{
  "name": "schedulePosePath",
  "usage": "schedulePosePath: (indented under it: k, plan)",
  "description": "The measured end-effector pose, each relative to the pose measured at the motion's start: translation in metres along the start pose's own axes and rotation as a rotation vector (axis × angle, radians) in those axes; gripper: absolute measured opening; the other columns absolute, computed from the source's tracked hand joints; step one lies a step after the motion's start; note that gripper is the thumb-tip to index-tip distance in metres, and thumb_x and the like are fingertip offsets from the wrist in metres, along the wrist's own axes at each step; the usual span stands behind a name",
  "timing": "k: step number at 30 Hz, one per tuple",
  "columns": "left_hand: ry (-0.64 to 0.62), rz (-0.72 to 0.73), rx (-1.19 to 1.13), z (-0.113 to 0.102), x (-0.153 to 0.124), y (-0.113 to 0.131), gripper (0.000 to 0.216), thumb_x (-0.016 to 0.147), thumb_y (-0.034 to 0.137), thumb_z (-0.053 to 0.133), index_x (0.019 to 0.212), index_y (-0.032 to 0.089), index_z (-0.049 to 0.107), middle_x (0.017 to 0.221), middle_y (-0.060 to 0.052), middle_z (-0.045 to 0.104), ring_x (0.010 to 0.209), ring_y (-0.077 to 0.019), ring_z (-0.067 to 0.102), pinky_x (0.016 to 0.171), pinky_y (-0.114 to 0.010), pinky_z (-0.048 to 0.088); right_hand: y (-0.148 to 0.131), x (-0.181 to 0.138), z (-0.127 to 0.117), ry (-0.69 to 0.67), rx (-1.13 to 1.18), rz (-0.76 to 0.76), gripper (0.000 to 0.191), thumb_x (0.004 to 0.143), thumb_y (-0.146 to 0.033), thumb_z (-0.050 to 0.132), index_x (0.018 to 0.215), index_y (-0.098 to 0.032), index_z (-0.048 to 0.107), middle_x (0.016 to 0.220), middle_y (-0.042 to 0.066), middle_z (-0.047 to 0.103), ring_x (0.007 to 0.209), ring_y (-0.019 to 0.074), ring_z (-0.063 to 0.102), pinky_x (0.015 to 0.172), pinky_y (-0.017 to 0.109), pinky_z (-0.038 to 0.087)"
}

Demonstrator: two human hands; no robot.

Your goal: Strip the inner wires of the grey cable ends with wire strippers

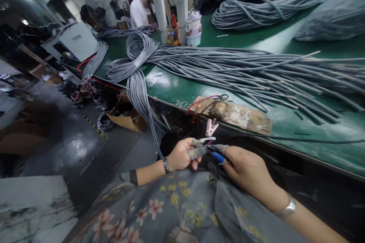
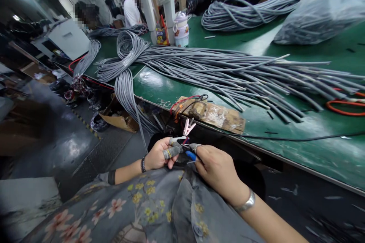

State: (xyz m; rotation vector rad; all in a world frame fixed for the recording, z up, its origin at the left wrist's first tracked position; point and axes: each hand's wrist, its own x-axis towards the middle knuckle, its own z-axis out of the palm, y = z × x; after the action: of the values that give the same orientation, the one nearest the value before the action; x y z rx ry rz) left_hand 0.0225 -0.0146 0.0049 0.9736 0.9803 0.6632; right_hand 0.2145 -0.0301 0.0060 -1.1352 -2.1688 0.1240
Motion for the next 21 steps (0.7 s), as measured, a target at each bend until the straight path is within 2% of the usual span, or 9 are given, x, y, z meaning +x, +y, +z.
schedulePosePath:
  k: [4,8,11,15,21]
  plan:
    - [0.042,-0.027,-0.001,0.002,0.002,0.0,0.06,0.053,0.066,0.074,0.072,0.016,0.046,0.051,0.006,0.054,0.032,-0.0047,0.046,0.033,-0.016,0.024,0.001,-0.003,0.004,-0.068,0.382,0.316,0.025,0.088,-0.035,0.044,0.069,-0.022,0.056,0.055,0.001,0.06,0.047,0.0138,0.053,0.046,0.023,0.042]
    - [0.119,0.004,0.044,0.008,0.003,0.0,0.057,0.052,0.059,0.079,0.073,0.016,0.048,0.05,0.007,0.053,0.034,-0.0053,0.048,0.034,-0.015,0.029,-0.004,0.001,0.011,-0.027,0.731,0.594,0.03,0.077,-0.05,0.062,0.075,-0.021,0.058,0.062,0.001,0.065,0.051,0.0152,0.058,0.049,0.025,0.049]
    - [0.132,0.057,0.085,0.012,0.003,-0.003,0.053,0.05,0.052,0.082,0.071,0.015,0.05,0.051,0.007,0.053,0.036,-0.0048,0.049,0.037,-0.016,0.034,-0.008,0.005,0.014,0.02,0.794,0.68,0.035,0.07,-0.053,0.069,0.075,-0.02,0.059,0.063,0.002,0.065,0.051,0.0156,0.058,0.049,0.025,0.05]
    - [0.117,0.083,0.152,0.011,0.004,-0.009,0.049,0.051,0.048,0.083,0.073,0.015,0.054,0.055,0.004,0.057,0.039,-0.0049,0.049,0.038,-0.017,0.038,-0.009,0.007,0.013,0.031,0.8,0.731,0.035,0.069,-0.053,0.07,0.073,-0.02,0.061,0.063,0.002,0.065,0.054,0.016,0.058,0.048,0.026,0.051]
    - [0.044,0.041,0.077,0.009,0.006,-0.01,0.06,0.051,0.063,0.077,0.074,0.015,0.051,0.053,0.005,0.055,0.034,-0.0043,0.045,0.035,-0.017,0.035,-0.007,0.004,0.01,-0.048,1.009,0.812,0.037,0.065,-0.053,0.074,0.071,-0.019,0.06,0.06,0.002,0.063,0.053,0.0145,0.056,0.05,0.025,0.049]
